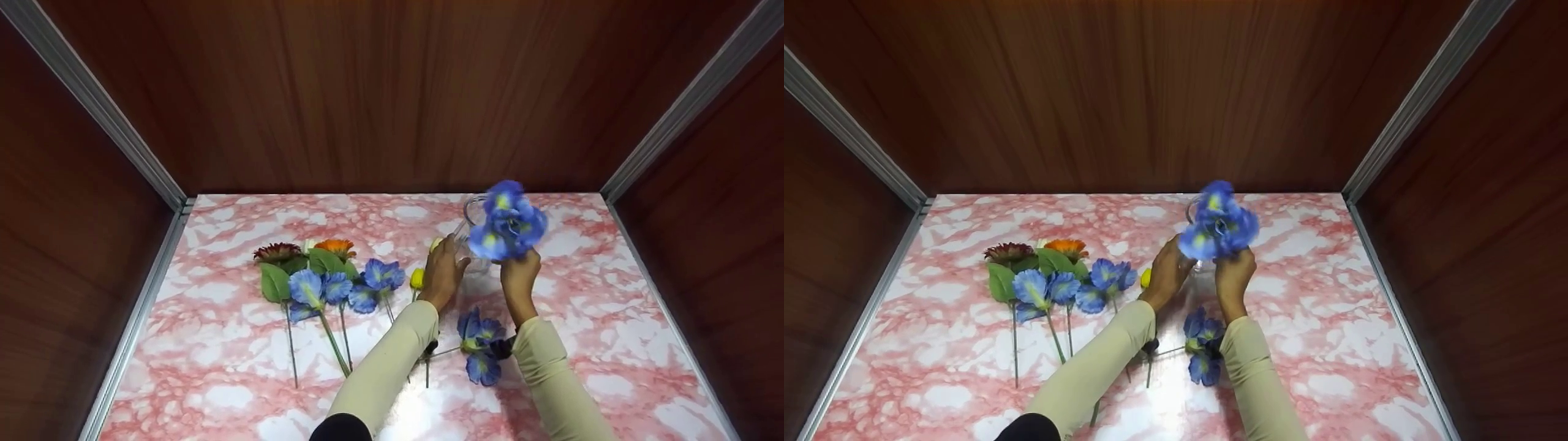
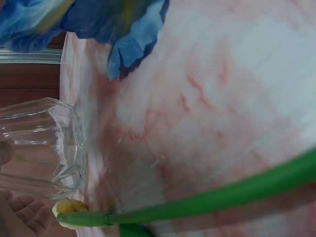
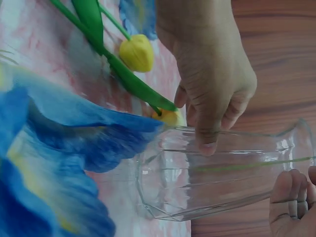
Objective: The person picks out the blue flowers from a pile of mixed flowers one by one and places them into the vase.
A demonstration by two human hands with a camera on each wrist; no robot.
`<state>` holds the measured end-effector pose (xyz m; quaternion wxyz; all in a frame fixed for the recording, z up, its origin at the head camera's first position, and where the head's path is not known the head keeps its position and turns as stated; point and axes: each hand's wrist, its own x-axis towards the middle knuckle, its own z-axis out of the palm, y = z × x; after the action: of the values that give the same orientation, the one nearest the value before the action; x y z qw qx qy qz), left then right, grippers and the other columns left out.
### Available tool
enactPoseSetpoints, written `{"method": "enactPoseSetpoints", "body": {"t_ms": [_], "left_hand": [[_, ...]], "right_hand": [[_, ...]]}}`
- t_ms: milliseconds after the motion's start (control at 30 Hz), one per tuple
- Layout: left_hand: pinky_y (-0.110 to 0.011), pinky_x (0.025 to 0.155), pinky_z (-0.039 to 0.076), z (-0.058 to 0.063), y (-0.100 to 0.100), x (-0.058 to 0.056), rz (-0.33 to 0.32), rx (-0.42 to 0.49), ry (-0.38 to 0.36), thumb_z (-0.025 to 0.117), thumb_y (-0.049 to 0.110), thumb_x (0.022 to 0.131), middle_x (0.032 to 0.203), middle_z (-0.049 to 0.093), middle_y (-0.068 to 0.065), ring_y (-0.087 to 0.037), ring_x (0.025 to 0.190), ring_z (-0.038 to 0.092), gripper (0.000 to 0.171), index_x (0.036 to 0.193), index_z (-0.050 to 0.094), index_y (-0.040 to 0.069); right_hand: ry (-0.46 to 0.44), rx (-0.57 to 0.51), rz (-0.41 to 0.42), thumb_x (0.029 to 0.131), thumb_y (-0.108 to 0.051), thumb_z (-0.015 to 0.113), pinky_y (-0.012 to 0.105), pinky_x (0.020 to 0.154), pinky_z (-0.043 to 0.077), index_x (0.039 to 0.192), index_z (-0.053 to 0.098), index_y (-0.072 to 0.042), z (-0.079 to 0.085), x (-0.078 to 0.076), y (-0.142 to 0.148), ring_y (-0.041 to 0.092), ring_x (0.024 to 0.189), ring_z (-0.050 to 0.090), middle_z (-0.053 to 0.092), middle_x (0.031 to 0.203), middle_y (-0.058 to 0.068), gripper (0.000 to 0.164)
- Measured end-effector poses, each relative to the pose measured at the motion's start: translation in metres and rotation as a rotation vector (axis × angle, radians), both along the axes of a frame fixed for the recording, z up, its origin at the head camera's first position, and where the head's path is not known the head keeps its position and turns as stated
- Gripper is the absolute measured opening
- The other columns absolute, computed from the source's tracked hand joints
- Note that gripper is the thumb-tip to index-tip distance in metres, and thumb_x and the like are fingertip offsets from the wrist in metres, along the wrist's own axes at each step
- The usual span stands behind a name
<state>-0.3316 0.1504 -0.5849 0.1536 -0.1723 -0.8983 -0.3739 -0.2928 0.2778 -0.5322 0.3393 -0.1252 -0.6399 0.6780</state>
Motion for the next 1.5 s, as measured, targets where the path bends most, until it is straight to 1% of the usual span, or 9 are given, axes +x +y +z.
{"method": "enactPoseSetpoints", "body": {"t_ms": [167, 300, 400, 533, 633, 733, 967, 1200, 1500], "left_hand": [[-0.036, 0.094, 0.046, -0.002, -0.003, 0.001, 0.000, -0.001, 0.022, 0.072, 0.019, 0.086, 0.118, 0.062, -0.014, -0.029, 0.105, 0.061, 0.057, 0.132, 0.049, -0.005], [-0.038, 0.092, 0.047, -0.001, -0.005, 0.002, 0.009, 0.002, 0.016, 0.072, 0.017, 0.086, 0.117, 0.062, -0.014, -0.030, 0.104, 0.061, 0.053, 0.131, 0.051, -0.003], [-0.039, 0.089, 0.049, 0.000, -0.006, 0.002, 0.020, -0.013, 0.024, 0.072, 0.018, 0.086, 0.115, 0.063, -0.013, -0.029, 0.101, 0.062, 0.050, 0.128, 0.053, -0.001], [-0.037, 0.091, 0.048, -0.002, -0.010, 0.003, 0.012, -0.039, 0.039, 0.071, 0.019, 0.087, 0.118, 0.062, -0.012, -0.028, 0.104, 0.061, 0.049, 0.129, 0.054, 0.001], [-0.038, 0.095, 0.046, 0.000, -0.014, 0.005, -0.004, -0.051, 0.044, 0.070, 0.019, 0.087, 0.124, 0.059, -0.013, -0.028, 0.110, 0.058, 0.050, 0.130, 0.053, -0.001], [-0.039, 0.094, 0.046, 0.002, -0.016, 0.006, -0.009, -0.055, 0.052, 0.070, 0.019, 0.087, 0.123, 0.060, -0.012, -0.028, 0.111, 0.058, 0.049, 0.129, 0.054, -0.001], [-0.037, 0.094, 0.046, 0.005, -0.021, 0.011, 0.011, -0.095, 0.032, 0.069, 0.024, 0.088, 0.124, 0.060, -0.006, -0.023, 0.113, 0.057, 0.045, 0.127, 0.057, 0.005], [-0.038, 0.097, 0.044, 0.005, -0.029, 0.021, 0.003, -0.131, 0.026, 0.070, 0.022, 0.088, 0.129, 0.057, -0.008, -0.023, 0.120, 0.052, 0.047, 0.131, 0.056, 0.007], [-0.040, 0.091, 0.047, 0.002, -0.037, 0.035, 0.015, -0.163, 0.090, 0.069, 0.026, 0.088, 0.126, 0.059, -0.011, -0.025, 0.118, 0.053, 0.047, 0.127, 0.057, 0.003]], "right_hand": [[-0.092, 0.026, 0.026, 0.071, 0.020, 0.050, 0.018, 0.049, 0.050, 0.083, 0.065, 0.006, 0.012, 0.013, -0.011, 0.003, 0.055, 0.061, 0.064, 0.061, 0.000, 0.024], [-0.241, 0.363, -0.078, 0.066, 0.016, 0.055, 0.015, 0.052, 0.045, 0.082, 0.065, 0.009, 0.010, 0.015, -0.010, 0.011, 0.061, 0.060, 0.065, 0.066, 0.008, 0.020], [-0.249, 0.508, -0.127, 0.070, 0.010, 0.060, 0.027, 0.056, 0.046, 0.077, 0.064, 0.006, 0.008, 0.017, -0.011, 0.021, 0.063, 0.058, 0.066, 0.069, 0.017, 0.009], [-0.188, 0.497, -0.140, 0.076, 0.001, 0.070, 0.044, 0.065, 0.046, 0.078, 0.065, 0.006, 0.003, 0.021, -0.013, 0.024, 0.067, 0.057, 0.066, 0.073, 0.018, 0.008], [-0.191, 0.459, -0.101, 0.079, -0.005, 0.074, 0.037, 0.068, 0.047, 0.085, 0.069, 0.006, 0.002, 0.024, -0.016, 0.025, 0.073, 0.062, 0.068, 0.078, 0.019, 0.014], [-0.214, 0.523, -0.057, 0.083, -0.010, 0.073, 0.030, 0.067, 0.047, 0.091, 0.072, 0.003, 0.001, 0.028, -0.017, 0.027, 0.076, 0.064, 0.070, 0.081, 0.017, 0.015], [-0.227, 0.699, -0.036, 0.083, -0.014, 0.072, 0.044, 0.062, 0.048, 0.086, 0.072, -0.002, -0.001, 0.039, -0.020, 0.029, 0.063, 0.064, 0.072, 0.082, 0.013, 0.012], [-0.227, 0.741, 0.047, 0.086, -0.014, 0.070, 0.042, 0.071, 0.052, 0.099, 0.073, -0.003, -0.007, 0.052, -0.026, 0.027, 0.088, 0.066, 0.070, 0.092, 0.013, 0.017], [-0.153, 0.797, 0.061, 0.085, -0.013, 0.072, 0.044, 0.071, 0.051, 0.100, 0.072, -0.004, -0.020, 0.069, -0.034, 0.032, 0.086, 0.065, 0.069, 0.090, 0.014, 0.018]]}}
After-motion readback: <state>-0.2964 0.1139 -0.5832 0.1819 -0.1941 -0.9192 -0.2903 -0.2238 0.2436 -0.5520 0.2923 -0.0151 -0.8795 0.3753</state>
